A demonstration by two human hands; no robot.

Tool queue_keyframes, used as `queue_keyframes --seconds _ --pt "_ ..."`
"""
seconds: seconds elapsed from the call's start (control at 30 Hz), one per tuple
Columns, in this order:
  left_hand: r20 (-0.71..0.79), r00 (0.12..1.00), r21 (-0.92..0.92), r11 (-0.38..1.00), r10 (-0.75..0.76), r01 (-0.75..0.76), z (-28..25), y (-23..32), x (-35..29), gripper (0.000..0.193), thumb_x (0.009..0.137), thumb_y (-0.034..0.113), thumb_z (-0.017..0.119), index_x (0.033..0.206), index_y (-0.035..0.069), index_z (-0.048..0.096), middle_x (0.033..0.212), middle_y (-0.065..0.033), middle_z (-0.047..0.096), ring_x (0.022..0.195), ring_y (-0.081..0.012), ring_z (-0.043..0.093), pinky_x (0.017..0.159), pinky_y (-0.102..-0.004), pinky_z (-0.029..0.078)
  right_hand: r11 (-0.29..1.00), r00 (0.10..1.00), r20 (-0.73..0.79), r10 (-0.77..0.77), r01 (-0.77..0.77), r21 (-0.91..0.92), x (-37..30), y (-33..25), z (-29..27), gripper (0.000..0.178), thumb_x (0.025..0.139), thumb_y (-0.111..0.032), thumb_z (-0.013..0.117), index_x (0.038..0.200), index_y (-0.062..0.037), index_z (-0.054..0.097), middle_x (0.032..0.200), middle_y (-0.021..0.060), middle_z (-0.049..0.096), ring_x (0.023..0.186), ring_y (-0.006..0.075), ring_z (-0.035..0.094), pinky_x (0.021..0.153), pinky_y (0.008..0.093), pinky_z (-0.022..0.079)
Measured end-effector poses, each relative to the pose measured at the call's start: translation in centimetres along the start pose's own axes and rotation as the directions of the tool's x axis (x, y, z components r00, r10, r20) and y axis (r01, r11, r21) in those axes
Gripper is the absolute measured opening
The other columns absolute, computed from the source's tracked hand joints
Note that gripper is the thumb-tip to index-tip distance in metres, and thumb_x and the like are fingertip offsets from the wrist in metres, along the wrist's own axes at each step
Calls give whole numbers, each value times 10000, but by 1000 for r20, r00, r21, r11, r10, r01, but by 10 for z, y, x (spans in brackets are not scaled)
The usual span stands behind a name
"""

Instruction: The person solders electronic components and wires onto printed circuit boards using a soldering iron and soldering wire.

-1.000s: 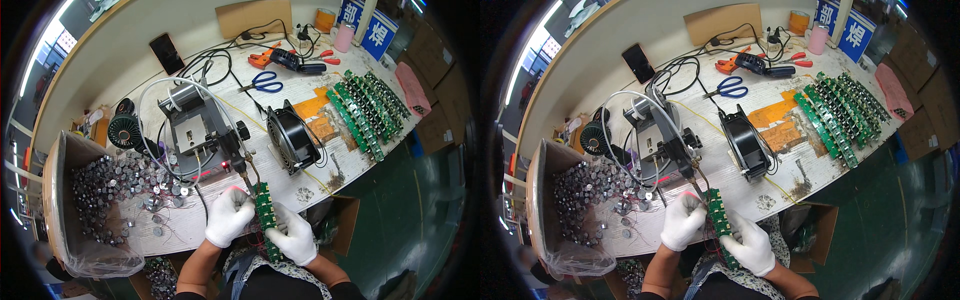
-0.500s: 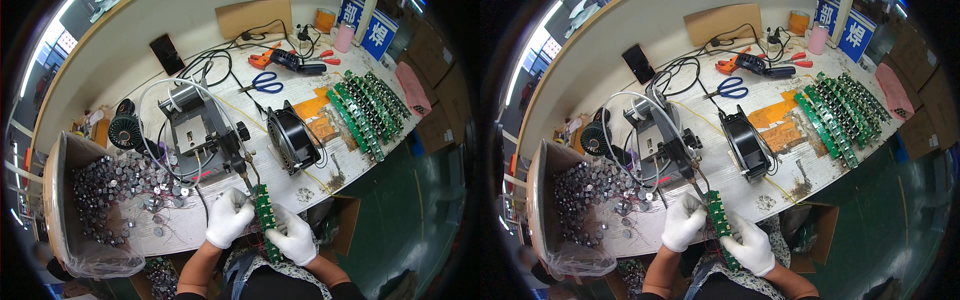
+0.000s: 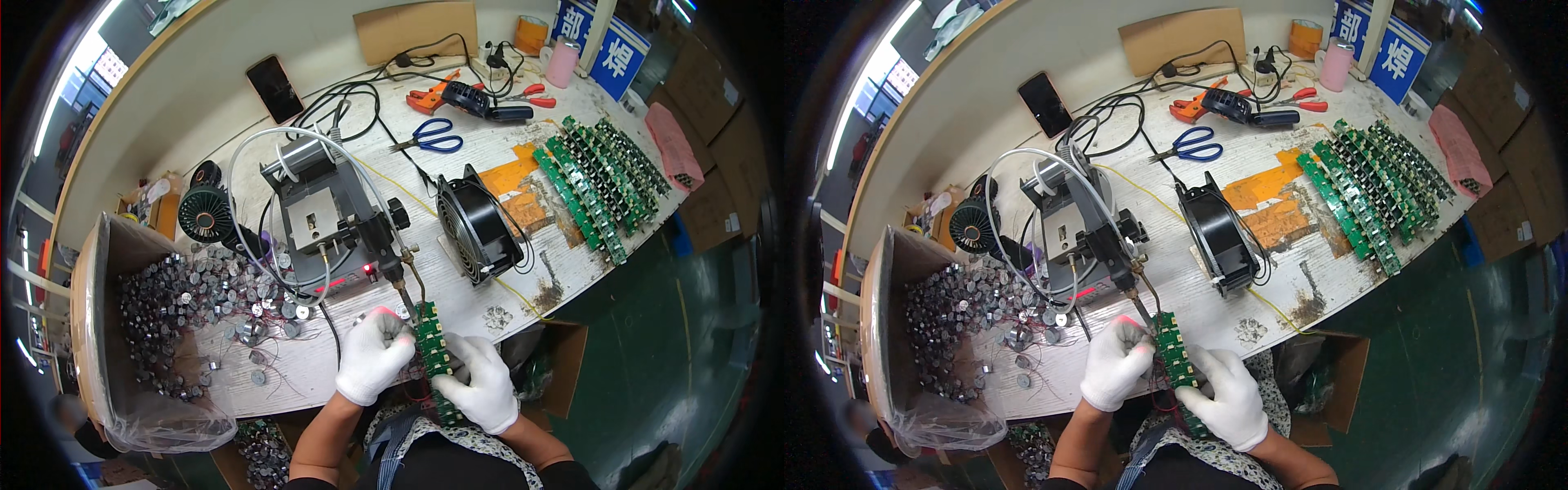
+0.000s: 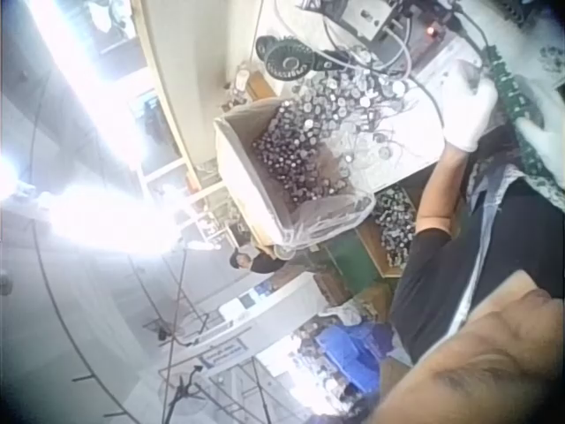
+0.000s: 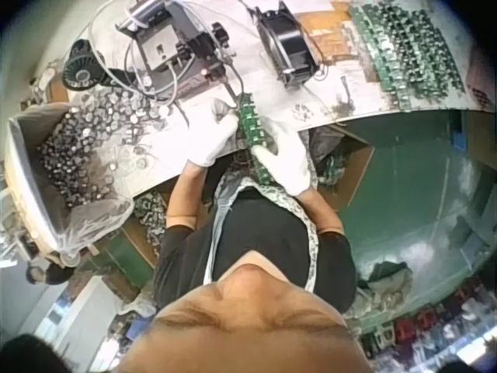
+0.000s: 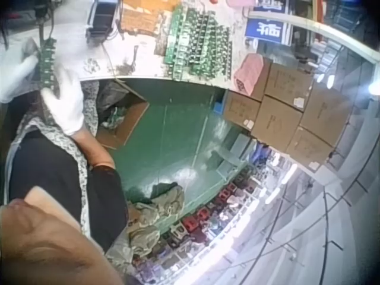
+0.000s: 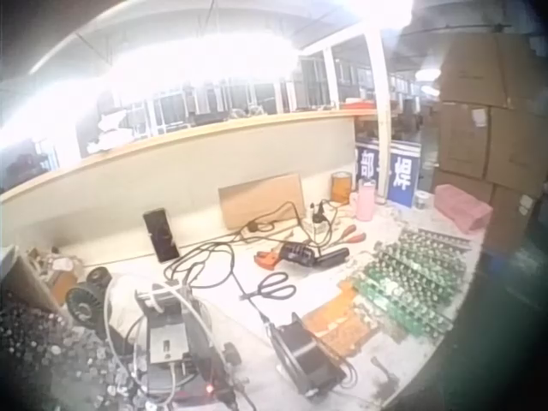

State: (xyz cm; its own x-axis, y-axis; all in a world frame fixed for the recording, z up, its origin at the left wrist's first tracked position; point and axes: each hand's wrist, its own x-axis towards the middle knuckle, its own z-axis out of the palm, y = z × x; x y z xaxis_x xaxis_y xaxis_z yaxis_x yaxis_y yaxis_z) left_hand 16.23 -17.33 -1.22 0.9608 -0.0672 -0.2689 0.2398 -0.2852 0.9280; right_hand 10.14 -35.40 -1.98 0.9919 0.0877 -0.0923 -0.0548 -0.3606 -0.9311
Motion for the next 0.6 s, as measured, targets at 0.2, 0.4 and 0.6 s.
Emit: queue_keyframes --seconds 0.2,0.4,0.6 --pt "26 1000 -49 999 -1 2 5 4 -2 109 793 60 643 849 -11 583 729 -5 600 647 -41 512 596 -211 448 974 958 -184 -222 227 7 10 13 17 650 743 -44 742 1327 42 470 1135 204 608 953 271 659 768 308 552" --pt "34 999 -67 998 -9 11 4 -1 0 95 805 46 638 845 -11 574 717 10 571 639 -37 486 583 -214 436 956 992 -83 96 -69 284 19 5 21 636 808 -12 661 1388 40 405 1001 170 688 793 176 688 733 292 549" --pt "53 995 -105 991 -83 88 -4 -12 0 119 834 76 638 885 -22 593 760 -11 608 674 -46 518 611 -222 455 927 988 -110 110 -62 370 22 12 24 591 808 -12 654 1361 45 450 1041 151 686 786 128 664 715 260 535"
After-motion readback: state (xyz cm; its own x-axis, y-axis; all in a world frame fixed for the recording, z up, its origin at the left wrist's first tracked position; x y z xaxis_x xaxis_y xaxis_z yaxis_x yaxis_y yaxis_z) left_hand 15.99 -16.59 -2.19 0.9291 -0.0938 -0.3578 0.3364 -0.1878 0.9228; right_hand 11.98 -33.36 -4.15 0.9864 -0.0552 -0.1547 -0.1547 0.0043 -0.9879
